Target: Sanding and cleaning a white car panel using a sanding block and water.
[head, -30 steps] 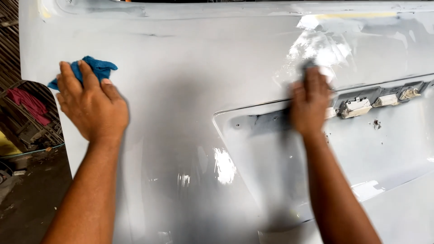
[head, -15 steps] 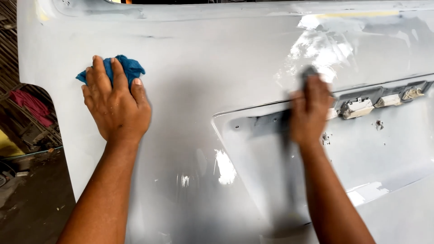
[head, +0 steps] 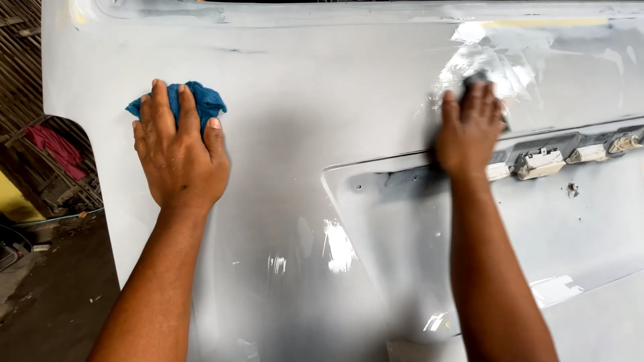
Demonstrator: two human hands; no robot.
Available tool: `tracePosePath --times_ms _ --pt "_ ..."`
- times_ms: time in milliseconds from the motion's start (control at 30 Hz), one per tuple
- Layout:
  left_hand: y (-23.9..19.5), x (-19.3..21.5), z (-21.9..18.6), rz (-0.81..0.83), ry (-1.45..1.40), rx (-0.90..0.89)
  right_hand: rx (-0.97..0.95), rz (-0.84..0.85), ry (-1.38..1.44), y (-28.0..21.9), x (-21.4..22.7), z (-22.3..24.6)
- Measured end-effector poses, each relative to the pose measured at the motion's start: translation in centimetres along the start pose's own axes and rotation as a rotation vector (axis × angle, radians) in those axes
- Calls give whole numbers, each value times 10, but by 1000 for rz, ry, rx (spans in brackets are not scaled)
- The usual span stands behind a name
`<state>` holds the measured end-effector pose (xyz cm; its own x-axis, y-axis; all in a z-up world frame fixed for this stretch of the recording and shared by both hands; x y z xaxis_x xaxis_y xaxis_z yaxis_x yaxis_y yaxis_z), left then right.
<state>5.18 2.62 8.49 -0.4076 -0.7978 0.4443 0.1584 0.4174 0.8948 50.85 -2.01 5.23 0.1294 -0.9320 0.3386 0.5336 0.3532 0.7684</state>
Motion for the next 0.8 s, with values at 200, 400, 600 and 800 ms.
tracePosePath --times_ms 200,400,600,800 --pt "-3 1 4 -10 -26 -37 918 494 201 -165 1 248" --pt "-1 2 1 -14 -3 -12 319 180 23 2 -21 120" --pt "-2 5 -2 -22 -3 -13 781 357 146 -110 -26 225" --pt "-3 6 -3 -27 -15 -28 729 285 188 -61 -14 189"
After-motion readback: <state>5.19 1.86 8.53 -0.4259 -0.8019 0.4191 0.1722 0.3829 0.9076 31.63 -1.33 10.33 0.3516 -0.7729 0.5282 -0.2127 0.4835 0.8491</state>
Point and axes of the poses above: each hand's wrist, its own y-axis towards the middle knuckle, its own x-axis out of the back of the hand, z = x × y, the point moved 10 cm from there along y, towards the middle knuckle, and after that the axes turned 6 degrees about -x, right-handed, at the moved point
